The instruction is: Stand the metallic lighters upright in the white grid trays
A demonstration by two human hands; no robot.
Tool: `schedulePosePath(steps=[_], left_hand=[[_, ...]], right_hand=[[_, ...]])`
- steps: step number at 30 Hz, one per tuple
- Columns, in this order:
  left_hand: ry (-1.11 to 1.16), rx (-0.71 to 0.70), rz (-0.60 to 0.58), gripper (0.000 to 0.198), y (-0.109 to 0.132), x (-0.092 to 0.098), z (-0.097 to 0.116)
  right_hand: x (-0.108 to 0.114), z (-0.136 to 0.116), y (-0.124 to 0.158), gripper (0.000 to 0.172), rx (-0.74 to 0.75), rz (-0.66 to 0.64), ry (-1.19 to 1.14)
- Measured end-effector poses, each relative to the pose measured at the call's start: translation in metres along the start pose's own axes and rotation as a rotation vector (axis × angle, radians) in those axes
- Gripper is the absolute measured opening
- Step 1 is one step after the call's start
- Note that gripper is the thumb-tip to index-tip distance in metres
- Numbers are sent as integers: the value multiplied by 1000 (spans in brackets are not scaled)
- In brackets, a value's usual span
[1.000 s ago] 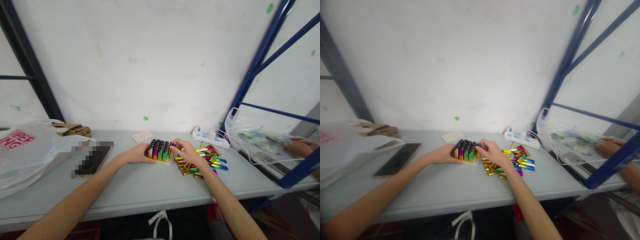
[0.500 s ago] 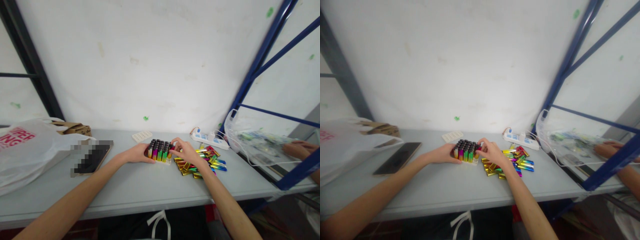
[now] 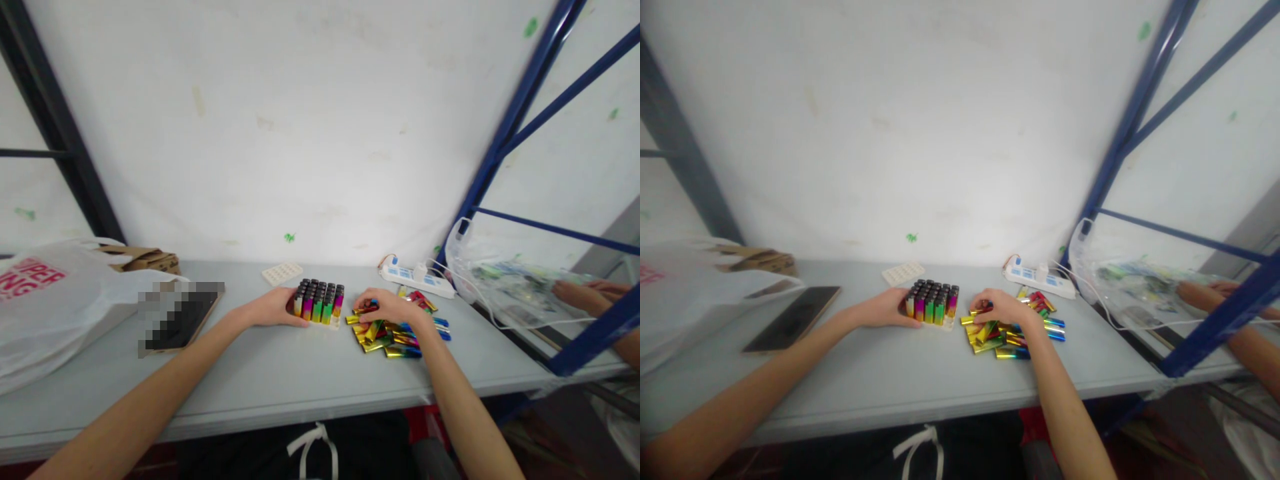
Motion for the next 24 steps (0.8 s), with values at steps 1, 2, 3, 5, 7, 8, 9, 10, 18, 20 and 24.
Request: schedulePosePath(steps=[1, 2, 3, 5, 7, 8, 9, 10, 18, 20, 24], left_hand=[[0, 2, -4, 65, 0, 0, 0], [2, 4, -8, 64, 0, 0, 0], [4, 5, -11, 64, 0, 0, 1], [4, 5, -11, 65, 1, 1, 2], [2, 5, -7, 65, 1, 1, 4], [1, 5, -6, 66, 2, 1, 4], [1, 5, -7, 66, 2, 2, 5], [2, 4, -9, 65, 2, 2, 5], [-7, 6, -7, 66, 1, 2, 4], [-16, 5, -2, 68, 1, 1, 3], [-33, 0, 8, 68, 0, 1, 1]], right_hand=[[-2, 0, -1, 24, 2, 12, 10], [-3, -1, -3, 22, 10, 26, 22], [-5, -2, -4, 20, 21, 39, 31], [-5, -5, -6, 17, 38, 49, 39], [-4, -8, -6, 18, 39, 48, 30], [-3, -9, -5, 20, 36, 54, 18], [-1, -10, -4, 22, 32, 67, 2], [0, -11, -3, 24, 26, 85, -13], [10, -26, -4, 42, -91, 463, -112], [7, -27, -9, 44, -114, 552, -227], [-4, -22, -22, 46, -160, 669, -471]])
Point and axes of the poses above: each hand's wrist, its own y-axis away from the middle knuckle, its own x-axis out of the back of the hand, z = x × y, the point moved 1 cm from there along -y, towards the middle knuckle, and after that the axes turned 4 degrees about y, right-handed, at the moved point
